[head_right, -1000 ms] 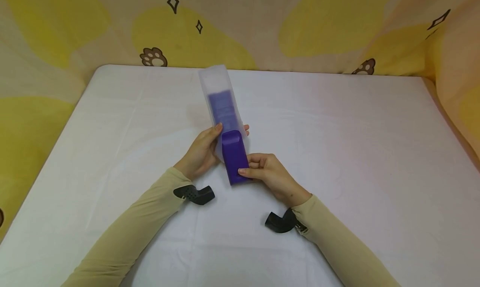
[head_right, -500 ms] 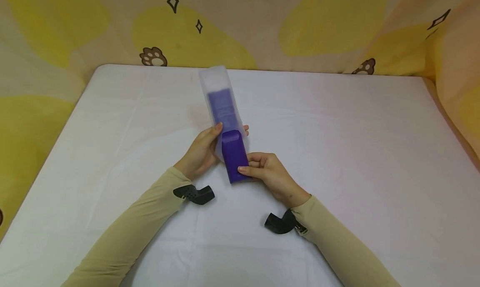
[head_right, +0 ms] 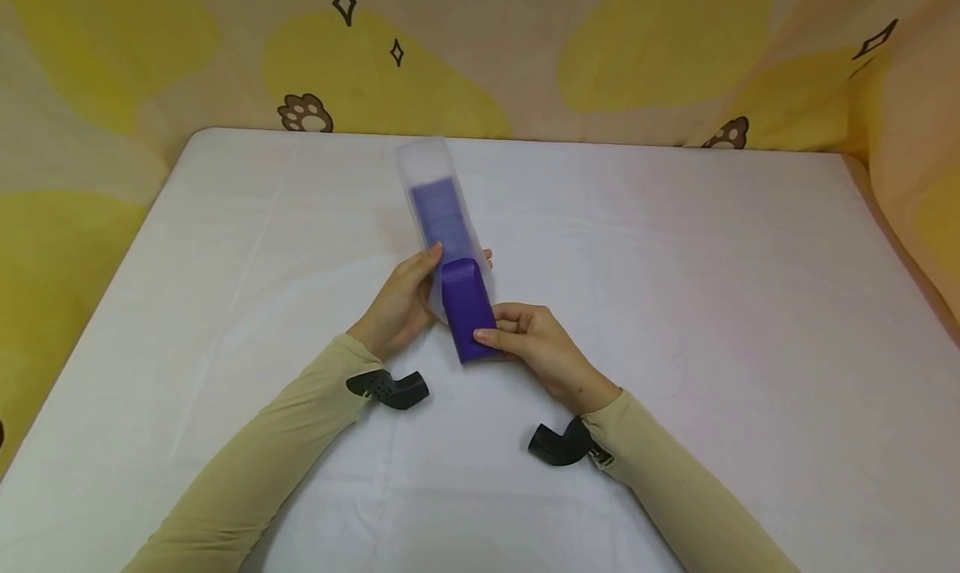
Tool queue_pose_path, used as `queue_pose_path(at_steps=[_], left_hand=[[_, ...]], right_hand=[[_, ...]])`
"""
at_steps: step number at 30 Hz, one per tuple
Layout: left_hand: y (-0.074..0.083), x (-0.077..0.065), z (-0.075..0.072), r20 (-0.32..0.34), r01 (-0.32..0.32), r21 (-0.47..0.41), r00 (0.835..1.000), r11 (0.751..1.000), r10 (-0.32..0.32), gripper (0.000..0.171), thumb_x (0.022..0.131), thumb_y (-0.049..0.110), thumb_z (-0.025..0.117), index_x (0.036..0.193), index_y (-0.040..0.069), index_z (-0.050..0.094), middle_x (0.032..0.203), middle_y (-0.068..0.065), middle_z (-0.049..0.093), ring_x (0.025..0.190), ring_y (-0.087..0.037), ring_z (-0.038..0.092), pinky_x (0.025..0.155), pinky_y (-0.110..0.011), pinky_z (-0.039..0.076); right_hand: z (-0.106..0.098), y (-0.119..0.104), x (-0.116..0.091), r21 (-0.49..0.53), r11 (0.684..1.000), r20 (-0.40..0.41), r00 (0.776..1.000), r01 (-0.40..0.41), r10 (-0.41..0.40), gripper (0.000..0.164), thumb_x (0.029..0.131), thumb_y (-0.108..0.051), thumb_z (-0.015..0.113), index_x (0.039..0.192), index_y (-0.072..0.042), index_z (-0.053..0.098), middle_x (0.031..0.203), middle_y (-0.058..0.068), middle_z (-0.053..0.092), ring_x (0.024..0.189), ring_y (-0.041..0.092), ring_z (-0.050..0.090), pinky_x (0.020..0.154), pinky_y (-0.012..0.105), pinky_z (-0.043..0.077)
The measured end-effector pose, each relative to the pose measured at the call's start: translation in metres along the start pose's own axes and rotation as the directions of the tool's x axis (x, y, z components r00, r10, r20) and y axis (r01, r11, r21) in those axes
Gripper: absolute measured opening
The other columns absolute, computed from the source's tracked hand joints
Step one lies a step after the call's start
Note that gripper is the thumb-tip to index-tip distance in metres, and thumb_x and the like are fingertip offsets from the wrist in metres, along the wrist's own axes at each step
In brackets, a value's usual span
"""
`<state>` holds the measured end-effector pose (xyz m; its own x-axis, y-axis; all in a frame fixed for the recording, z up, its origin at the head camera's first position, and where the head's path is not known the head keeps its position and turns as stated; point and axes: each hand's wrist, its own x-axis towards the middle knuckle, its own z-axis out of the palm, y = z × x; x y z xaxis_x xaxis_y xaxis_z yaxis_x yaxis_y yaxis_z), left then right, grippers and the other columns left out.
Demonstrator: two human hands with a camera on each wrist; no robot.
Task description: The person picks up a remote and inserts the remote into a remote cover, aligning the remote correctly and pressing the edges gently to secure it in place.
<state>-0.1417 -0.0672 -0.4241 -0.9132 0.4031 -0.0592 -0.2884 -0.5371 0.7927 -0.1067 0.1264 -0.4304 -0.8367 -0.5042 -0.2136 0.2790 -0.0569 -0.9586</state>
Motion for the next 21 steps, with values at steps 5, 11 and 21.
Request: queue_pose_path(at_steps=[5,11,21], left_hand=[[0.0022,0.0003,-0.0020,-0.051,-0.030,-0.061,0.998,0.998,0.027,0.044,0.104,0.018,0.033,0.140,-0.008,0.032,0.140,-0.030,0.037,0.123,-0.026,0.049,0.105,-0.040,0.036],[0.0033,0.0000,-0.0015,-0.056,-0.043,-0.058,0.998,0.997,0.039,0.045,0.104,0.017,0.033,0.141,-0.008,0.030,0.140,-0.032,0.036,0.121,-0.025,0.050,0.105,-0.039,0.036],[0.0024,-0.0002,-0.0023,-0.047,-0.045,-0.048,0.998,0.998,0.043,0.046,0.104,0.019,0.033,0.142,-0.005,0.029,0.140,-0.029,0.038,0.127,-0.028,0.045,0.106,-0.039,0.035]], right_hand=[[0.0010,-0.0019,-0.0002,-0.018,1.000,-0.006,1.000,-0.006,0.006,0.045,0.085,0.004,0.061,0.124,0.018,0.043,0.109,0.018,0.066,0.093,0.017,0.065,0.084,0.033,0.053],[-0.0001,-0.0015,-0.0002,-0.030,1.000,0.009,1.000,-0.008,0.009,0.051,0.083,0.004,0.065,0.127,0.016,0.042,0.112,0.018,0.064,0.095,0.017,0.065,0.085,0.031,0.053],[-0.0011,-0.0010,-0.0002,-0.045,0.999,0.006,1.000,-0.027,0.027,0.055,0.082,0.008,0.065,0.130,0.016,0.041,0.119,0.024,0.060,0.098,0.017,0.065,0.086,0.028,0.051]])
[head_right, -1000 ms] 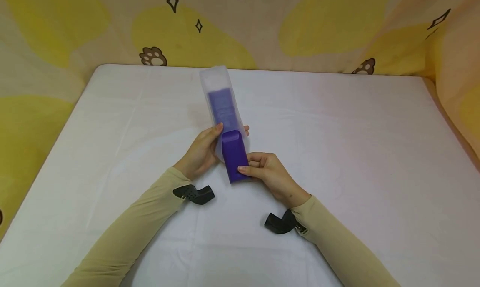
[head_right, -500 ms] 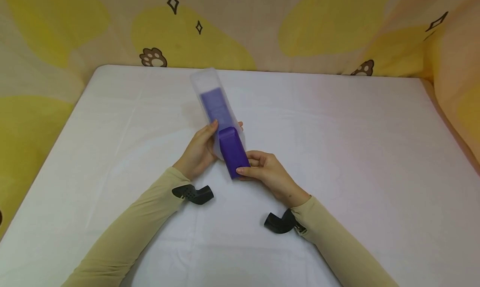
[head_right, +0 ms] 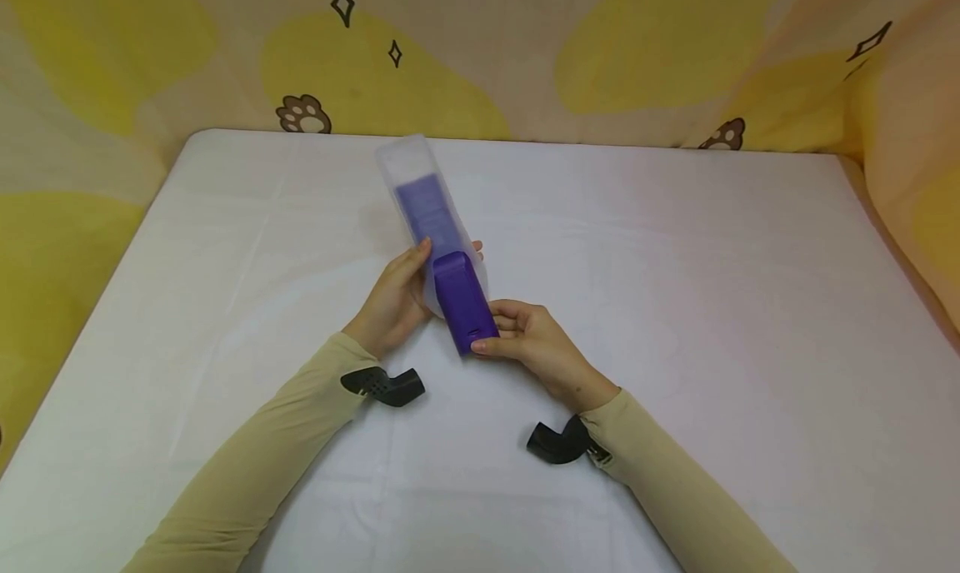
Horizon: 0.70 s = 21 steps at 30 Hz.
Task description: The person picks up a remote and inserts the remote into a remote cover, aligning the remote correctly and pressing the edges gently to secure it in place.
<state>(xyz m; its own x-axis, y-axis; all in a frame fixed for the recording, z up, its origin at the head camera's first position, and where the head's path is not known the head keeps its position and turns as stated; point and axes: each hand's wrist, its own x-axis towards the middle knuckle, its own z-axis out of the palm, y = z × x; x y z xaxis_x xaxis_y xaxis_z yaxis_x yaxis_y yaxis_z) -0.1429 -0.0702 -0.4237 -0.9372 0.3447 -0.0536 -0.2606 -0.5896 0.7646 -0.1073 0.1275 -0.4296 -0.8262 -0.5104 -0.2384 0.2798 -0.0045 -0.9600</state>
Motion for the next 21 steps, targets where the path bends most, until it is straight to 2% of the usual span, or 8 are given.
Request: queue_pose_path(at_steps=[5,14,21], left_hand=[[-0.0001,-0.0002,0.0004,0.002,0.018,-0.013,1.000,1.000,-0.018,0.046,0.104,0.020,0.032,0.142,-0.005,0.030,0.140,-0.029,0.039,0.122,-0.025,0.050,0.105,-0.040,0.036],[-0.0011,0.0001,0.0001,0.039,0.028,0.005,0.999,1.000,-0.028,0.047,0.104,0.022,0.031,0.143,-0.003,0.029,0.142,-0.029,0.035,0.130,-0.029,0.041,0.107,-0.041,0.033],[-0.0005,-0.0003,0.0000,0.048,0.038,0.006,0.998,0.999,-0.038,0.047,0.104,0.022,0.031,0.143,-0.004,0.029,0.142,-0.029,0.035,0.131,-0.030,0.040,0.107,-0.041,0.033]], right_hand=[[0.0001,0.0025,0.0009,0.012,0.999,-0.008,0.999,0.033,-0.033,0.052,0.080,0.012,0.064,0.127,0.019,0.042,0.114,0.024,0.062,0.095,0.017,0.066,0.085,0.028,0.052],[-0.0001,0.0046,0.0016,0.043,0.997,-0.031,0.997,0.067,-0.065,0.050,0.079,0.014,0.063,0.124,0.022,0.042,0.105,0.016,0.067,0.092,0.016,0.066,0.082,0.028,0.053],[0.0003,0.0042,0.0021,0.039,0.997,-0.034,0.998,0.063,-0.061,0.050,0.078,0.015,0.063,0.123,0.022,0.042,0.104,0.015,0.068,0.092,0.015,0.066,0.082,0.027,0.053]])
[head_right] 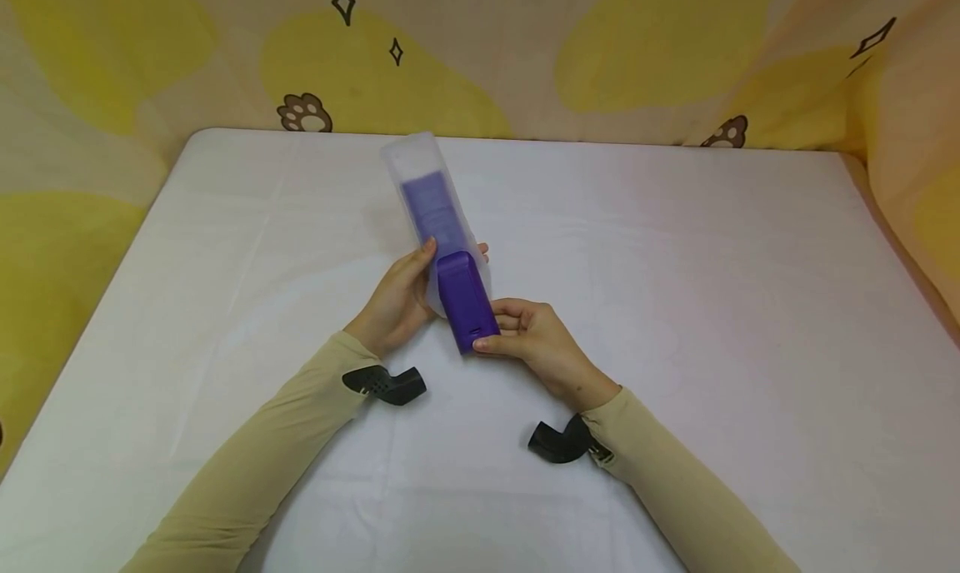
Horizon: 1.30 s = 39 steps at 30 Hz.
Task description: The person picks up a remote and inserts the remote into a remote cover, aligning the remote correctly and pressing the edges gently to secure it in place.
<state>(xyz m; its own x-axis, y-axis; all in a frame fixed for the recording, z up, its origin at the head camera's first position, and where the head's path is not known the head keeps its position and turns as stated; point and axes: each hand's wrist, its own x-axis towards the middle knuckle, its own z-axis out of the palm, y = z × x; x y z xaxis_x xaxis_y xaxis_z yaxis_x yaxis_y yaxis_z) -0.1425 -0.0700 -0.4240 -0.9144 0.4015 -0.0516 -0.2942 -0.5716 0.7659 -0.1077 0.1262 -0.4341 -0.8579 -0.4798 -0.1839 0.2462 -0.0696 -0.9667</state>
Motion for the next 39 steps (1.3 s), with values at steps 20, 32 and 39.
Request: queue_pose_path(at_steps=[20,32,39], left_hand=[[-0.0009,-0.0005,0.0006,0.015,0.010,0.079,1.000,0.997,-0.011,0.045,0.104,0.023,0.034,0.144,0.001,0.032,0.141,-0.027,0.040,0.129,-0.029,0.043,0.108,-0.038,0.031],[-0.0009,-0.0007,0.0004,0.027,0.020,0.092,0.999,0.996,-0.023,0.045,0.104,0.023,0.035,0.144,0.001,0.033,0.140,-0.026,0.041,0.128,-0.029,0.044,0.108,-0.038,0.032],[-0.0007,-0.0009,0.0006,0.062,0.013,0.093,0.998,0.996,-0.019,0.046,0.104,0.024,0.034,0.145,0.003,0.031,0.141,-0.026,0.040,0.130,-0.028,0.043,0.109,-0.039,0.030]], right_hand=[[-0.0002,0.0011,0.0001,0.013,1.000,-0.013,1.000,-0.003,0.003,0.049,0.077,0.018,0.063,0.122,0.022,0.043,0.102,0.013,0.067,0.091,0.016,0.067,0.082,0.028,0.053],[0.0002,0.0016,-0.0004,-0.020,0.999,-0.040,0.999,-0.032,0.031,0.046,0.077,0.011,0.068,0.117,0.020,0.048,0.097,0.014,0.070,0.088,0.016,0.067,0.078,0.027,0.054],[-0.0008,0.0013,-0.0009,0.004,0.999,-0.034,0.999,-0.033,0.033,0.044,0.077,0.012,0.066,0.116,0.020,0.048,0.095,0.011,0.071,0.087,0.015,0.067,0.078,0.027,0.054]])
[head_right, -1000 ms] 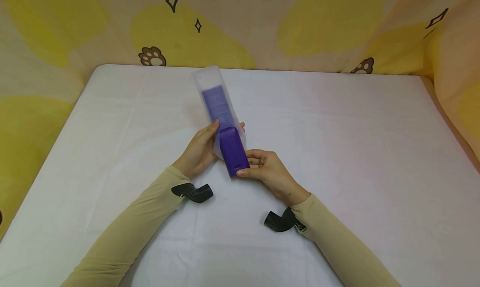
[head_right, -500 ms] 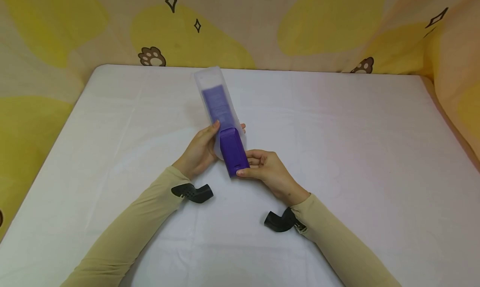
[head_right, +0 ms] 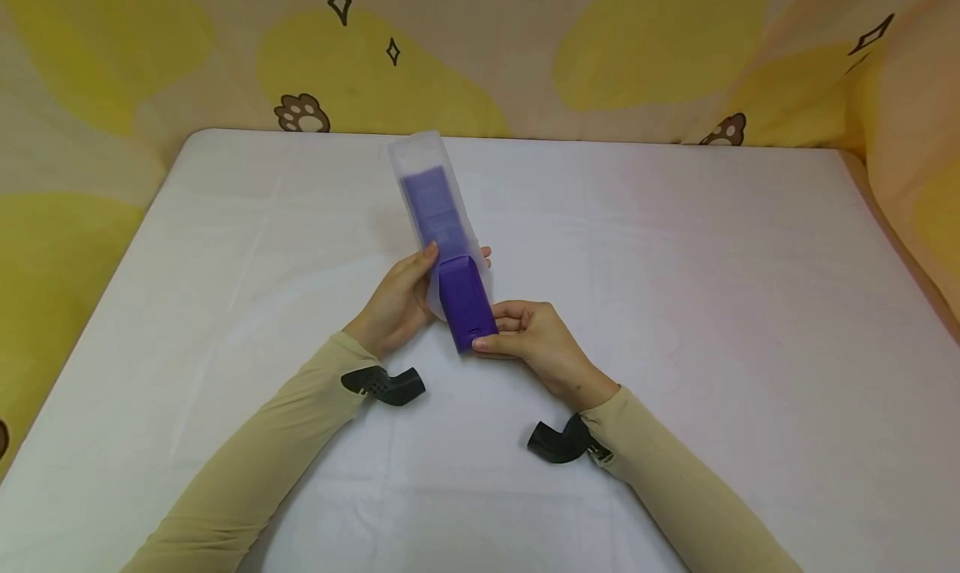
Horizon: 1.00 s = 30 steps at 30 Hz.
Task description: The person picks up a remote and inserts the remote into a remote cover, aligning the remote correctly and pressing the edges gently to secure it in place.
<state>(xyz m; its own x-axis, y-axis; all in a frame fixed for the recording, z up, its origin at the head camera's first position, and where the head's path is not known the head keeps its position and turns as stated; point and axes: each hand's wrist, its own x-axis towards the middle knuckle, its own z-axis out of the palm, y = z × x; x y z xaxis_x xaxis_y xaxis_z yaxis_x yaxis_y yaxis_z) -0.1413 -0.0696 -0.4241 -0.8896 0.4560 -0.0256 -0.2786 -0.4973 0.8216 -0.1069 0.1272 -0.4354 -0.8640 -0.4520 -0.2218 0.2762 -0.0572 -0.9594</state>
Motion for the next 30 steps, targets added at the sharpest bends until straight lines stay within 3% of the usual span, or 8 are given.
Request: queue_pose_path(at_steps=[7,12,30], left_hand=[[0.0005,-0.0002,0.0008,0.020,0.001,-0.010,1.000,1.000,-0.001,0.047,0.104,0.023,0.032,0.144,-0.001,0.030,0.142,-0.028,0.037,0.131,-0.029,0.041,0.109,-0.037,0.030],[0.0005,-0.0003,0.0009,0.030,0.005,-0.009,1.000,1.000,-0.005,0.046,0.104,0.023,0.032,0.145,0.001,0.029,0.143,-0.026,0.037,0.131,-0.029,0.040,0.109,-0.039,0.029],[0.0000,-0.0003,0.0012,0.043,0.005,0.022,0.999,1.000,-0.006,0.046,0.105,0.022,0.030,0.145,-0.001,0.029,0.143,-0.027,0.037,0.132,-0.030,0.039,0.110,-0.040,0.029]], right_hand=[[0.0007,-0.0004,0.0000,0.067,0.998,0.012,1.000,0.004,-0.005,0.040,0.077,0.018,0.061,0.115,0.021,0.047,0.092,0.009,0.071,0.086,0.016,0.067,0.080,0.030,0.054],[0.0005,-0.0007,-0.0005,0.090,0.996,0.019,1.000,0.008,-0.009,0.040,0.078,0.019,0.060,0.116,0.022,0.046,0.093,0.010,0.071,0.088,0.017,0.067,0.081,0.033,0.054],[0.0012,0.0004,-0.0004,0.065,0.997,-0.013,0.999,0.032,-0.031,0.036,0.077,0.017,0.064,0.110,0.018,0.051,0.089,0.008,0.071,0.085,0.016,0.068,0.079,0.030,0.055]])
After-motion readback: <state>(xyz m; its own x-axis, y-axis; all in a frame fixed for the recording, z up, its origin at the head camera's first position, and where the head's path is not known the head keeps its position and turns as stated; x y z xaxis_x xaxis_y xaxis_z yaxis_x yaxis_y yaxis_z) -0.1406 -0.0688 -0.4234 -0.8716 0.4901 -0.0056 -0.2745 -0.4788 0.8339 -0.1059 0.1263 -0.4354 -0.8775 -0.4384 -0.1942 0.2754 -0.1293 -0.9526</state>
